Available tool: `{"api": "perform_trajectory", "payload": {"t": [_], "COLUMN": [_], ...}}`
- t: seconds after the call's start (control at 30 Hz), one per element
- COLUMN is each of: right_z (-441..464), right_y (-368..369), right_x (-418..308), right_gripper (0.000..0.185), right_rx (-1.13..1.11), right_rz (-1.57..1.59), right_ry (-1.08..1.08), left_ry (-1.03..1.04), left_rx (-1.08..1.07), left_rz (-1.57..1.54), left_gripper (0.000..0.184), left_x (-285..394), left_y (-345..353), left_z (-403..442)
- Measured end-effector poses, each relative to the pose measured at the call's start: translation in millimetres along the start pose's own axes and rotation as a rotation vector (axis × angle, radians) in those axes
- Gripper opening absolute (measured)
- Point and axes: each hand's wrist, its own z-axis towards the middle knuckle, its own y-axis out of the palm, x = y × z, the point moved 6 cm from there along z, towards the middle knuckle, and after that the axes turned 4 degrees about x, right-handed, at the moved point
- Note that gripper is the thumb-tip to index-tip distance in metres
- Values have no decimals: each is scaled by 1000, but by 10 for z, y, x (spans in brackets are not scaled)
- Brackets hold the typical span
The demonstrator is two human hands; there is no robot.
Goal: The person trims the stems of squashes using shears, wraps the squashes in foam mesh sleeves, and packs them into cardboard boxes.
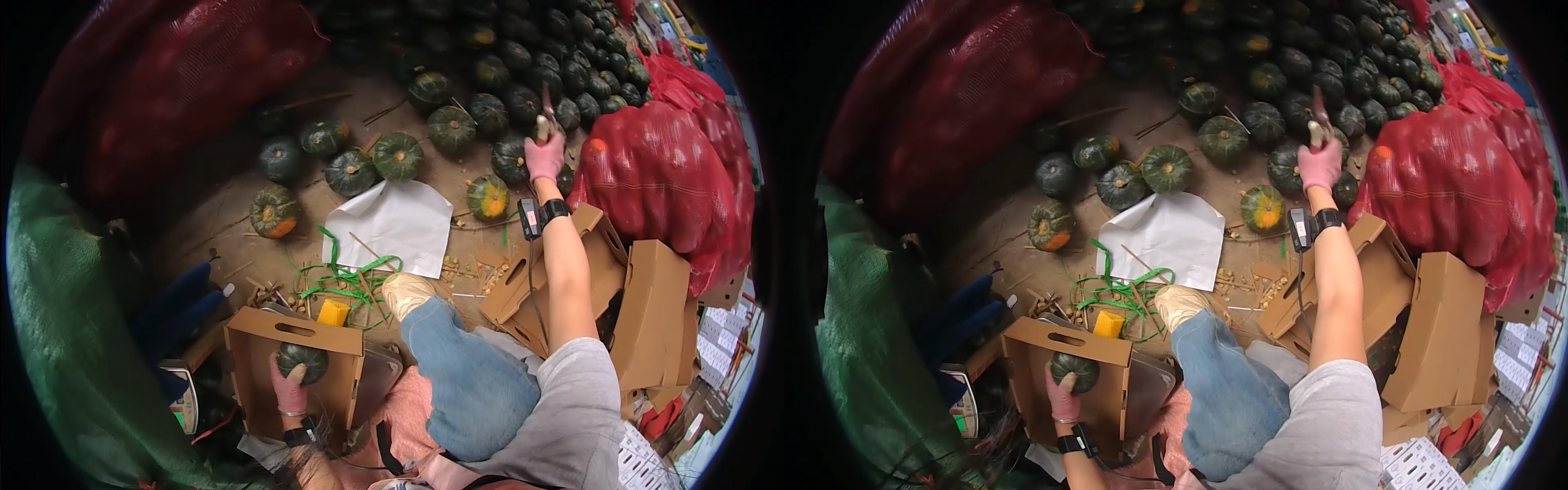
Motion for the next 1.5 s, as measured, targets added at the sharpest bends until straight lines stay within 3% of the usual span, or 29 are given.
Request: {"api": "perform_trajectory", "payload": {"t": [0.07,0.1,0.13,0.17,0.23,0.27,0.43,0.57,0.63,0.73,0.8,0.83,0.9,0.93,1.03,1.1,1.13,1.17,1.2,1.27,1.3,1.4,1.43,1.5], "right_z": [18,-27,-92,-218,-563,-680,-701,-518,-476,-463,-664,-934,-1664,-2000,-2962,-3308,-3445,-3449,-3353,-2976,-2872,-2627,-2561,-2473], "right_y": [166,244,375,473,609,819,1155,1127,1085,810,548,471,104,-110,-582,-595,-385,-35,263,753,1055,1495,1554,1633], "right_x": [-642,-1008,-1320,-1729,-2265,-2365,-2357,-1993,-1954,-1917,-1848,-1851,-2094,-2223,-2432,-2552,-2551,-2564,-2619,-2810,-2831,-2946,-3025,-3128], "right_gripper": [34,30,35,29,25,26,29,44,49,48,44,43,43,48,61,59,57,52,44,32,31,49,57,63], "right_rx": [-124,-116,-212,-421,-511,-622,-558,-581,-531,-667,-680,-992,-1440,-1550,-2019,-2064,-1967,-1644,-1647,-1148,-1048,-936,-876,-878], "right_rz": [140,151,97,-32,-123,-235,-567,-694,-652,-423,29,394,1159,1175,724,703,779,970,769,457,407,178,163,213], "right_ry": [-325,-564,-725,-874,-1223,-1285,-1029,-870,-787,-463,-319,-104,215,228,-112,-274,-402,-559,-362,-388,-351,-309,-288,-245], "left_ry": [55,141,164,181,217,215,274,340,407,473,448,416,360,343,167,128,116,105,91,57,35,2,-55,20], "left_rx": [26,30,49,66,124,152,265,384,446,339,211,77,-136,-208,-223,-127,-94,-130,-166,-18,60,397,392,356], "left_rz": [147,392,465,539,737,735,622,632,633,458,350,175,-175,-312,-579,-547,-567,-608,-650,-736,-778,-617,-814,-838], "left_gripper": [59,60,61,61,67,67,57,50,48,39,41,49,92,103,103,90,83,74,64,63,58,52,47,48], "left_x": [-14,-5,51,116,191,225,464,750,917,1054,1118,1063,1054,1071,1041,808,716,569,408,141,40,-393,-488,-482], "left_y": [-17,-84,-84,-62,-104,-89,-12,89,204,450,735,918,1283,1417,1492,1031,789,532,292,-154,-300,-744,-770,-774], "left_z": [15,37,23,-16,-42,-32,-206,-416,-534,-622,-623,-584,-477,-441,-361,-301,-324,-358,-428,-595,-620,-517,-459,-334]}}
